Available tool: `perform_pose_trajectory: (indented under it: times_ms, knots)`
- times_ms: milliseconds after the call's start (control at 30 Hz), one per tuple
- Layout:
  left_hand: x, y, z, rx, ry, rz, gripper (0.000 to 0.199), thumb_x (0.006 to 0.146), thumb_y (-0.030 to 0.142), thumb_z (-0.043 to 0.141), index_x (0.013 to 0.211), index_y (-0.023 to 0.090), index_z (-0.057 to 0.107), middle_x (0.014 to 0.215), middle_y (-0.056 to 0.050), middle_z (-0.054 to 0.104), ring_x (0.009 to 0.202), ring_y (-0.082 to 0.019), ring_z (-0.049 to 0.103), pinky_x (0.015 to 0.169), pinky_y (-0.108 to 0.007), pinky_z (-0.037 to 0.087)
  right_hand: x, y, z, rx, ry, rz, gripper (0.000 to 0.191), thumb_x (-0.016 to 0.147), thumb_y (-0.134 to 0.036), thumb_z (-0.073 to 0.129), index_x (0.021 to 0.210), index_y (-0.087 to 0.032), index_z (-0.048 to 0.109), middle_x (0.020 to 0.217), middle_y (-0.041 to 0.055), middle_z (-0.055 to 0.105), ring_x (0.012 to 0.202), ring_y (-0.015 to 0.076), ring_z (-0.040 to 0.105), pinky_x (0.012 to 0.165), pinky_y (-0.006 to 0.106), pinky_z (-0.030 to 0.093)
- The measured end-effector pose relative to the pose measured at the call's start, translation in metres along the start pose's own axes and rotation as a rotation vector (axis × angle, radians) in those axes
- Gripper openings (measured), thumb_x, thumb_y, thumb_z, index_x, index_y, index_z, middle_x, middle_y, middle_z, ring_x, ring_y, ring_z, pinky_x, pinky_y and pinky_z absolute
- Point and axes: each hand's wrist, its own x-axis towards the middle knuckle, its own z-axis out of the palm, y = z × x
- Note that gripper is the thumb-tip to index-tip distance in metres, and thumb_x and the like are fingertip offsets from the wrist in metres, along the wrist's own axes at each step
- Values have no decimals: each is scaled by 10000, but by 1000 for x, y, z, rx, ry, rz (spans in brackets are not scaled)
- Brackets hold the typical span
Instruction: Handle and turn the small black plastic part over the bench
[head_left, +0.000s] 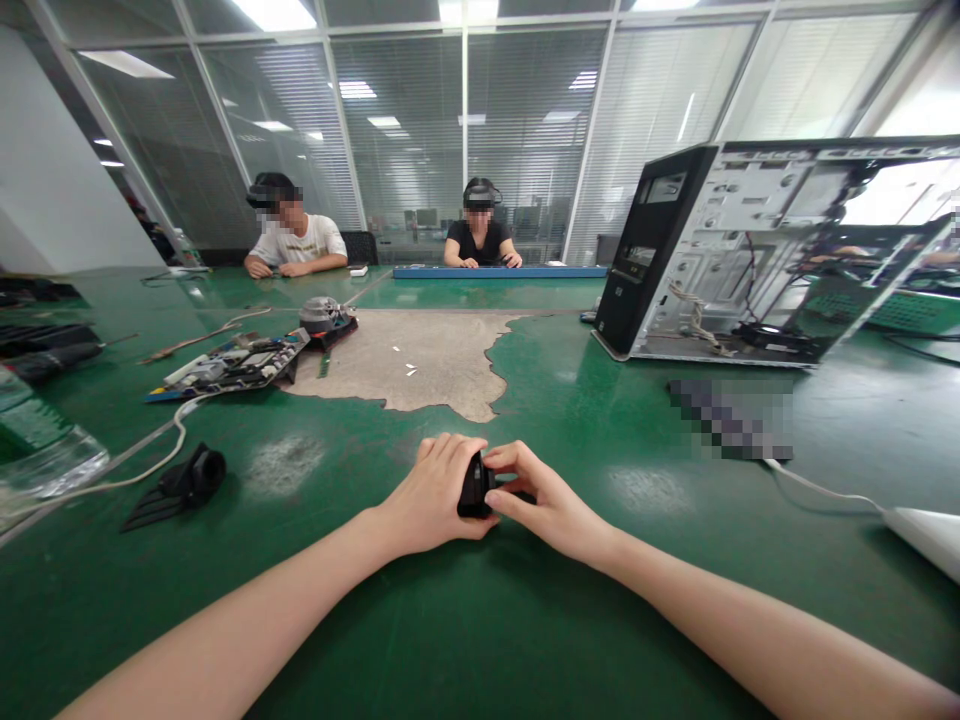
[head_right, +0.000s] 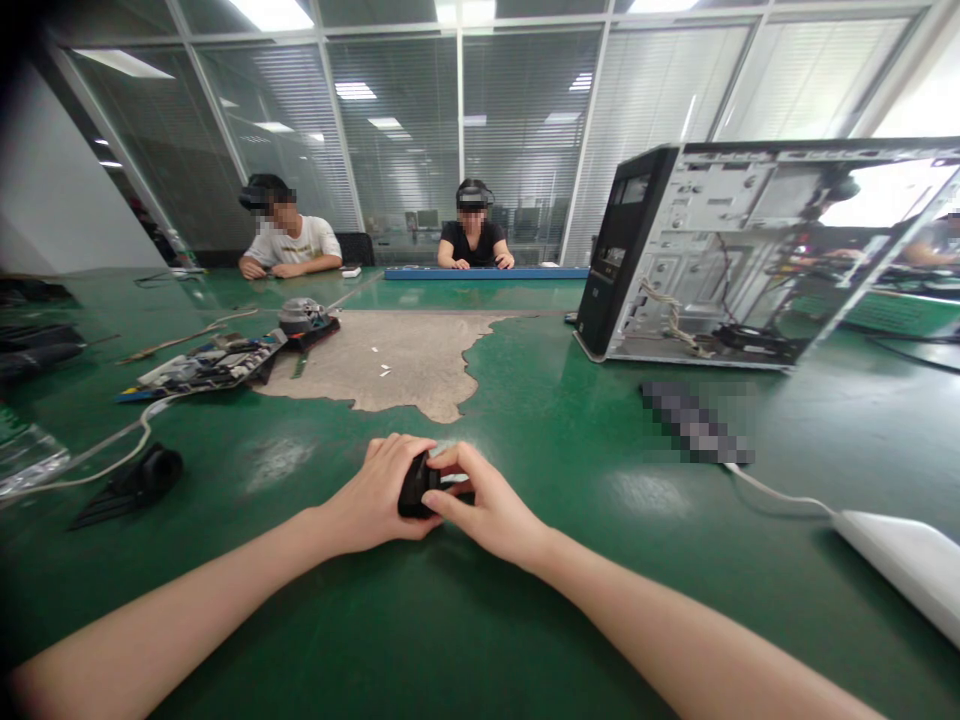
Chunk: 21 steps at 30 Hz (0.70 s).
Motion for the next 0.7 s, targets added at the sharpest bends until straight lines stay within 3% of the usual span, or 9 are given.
perform_pose_trajectory:
  times_ms: [300, 700]
  knots:
    - [1, 1, 0, -5, -4, -2, 596, 617, 374, 612, 1112, 168, 351, 1005, -80, 492, 912, -245, 437, 768, -369, 318, 0, 1, 1, -21, -5, 18, 345, 748, -151, 552, 1056, -227, 416, 1039, 40, 477, 982, 161, 498, 788, 331, 484]
    - [0, 2, -1, -5, -2, -7, 585, 620, 386, 614, 1104, 170, 366, 1001, -81, 494, 916, -247, 437, 768, -368, 318, 0, -1, 1, -14, 15, -3, 221, 788, -212, 524, 996, -225, 452, 1002, 31, 483, 957, 154, 509, 797, 322, 481]
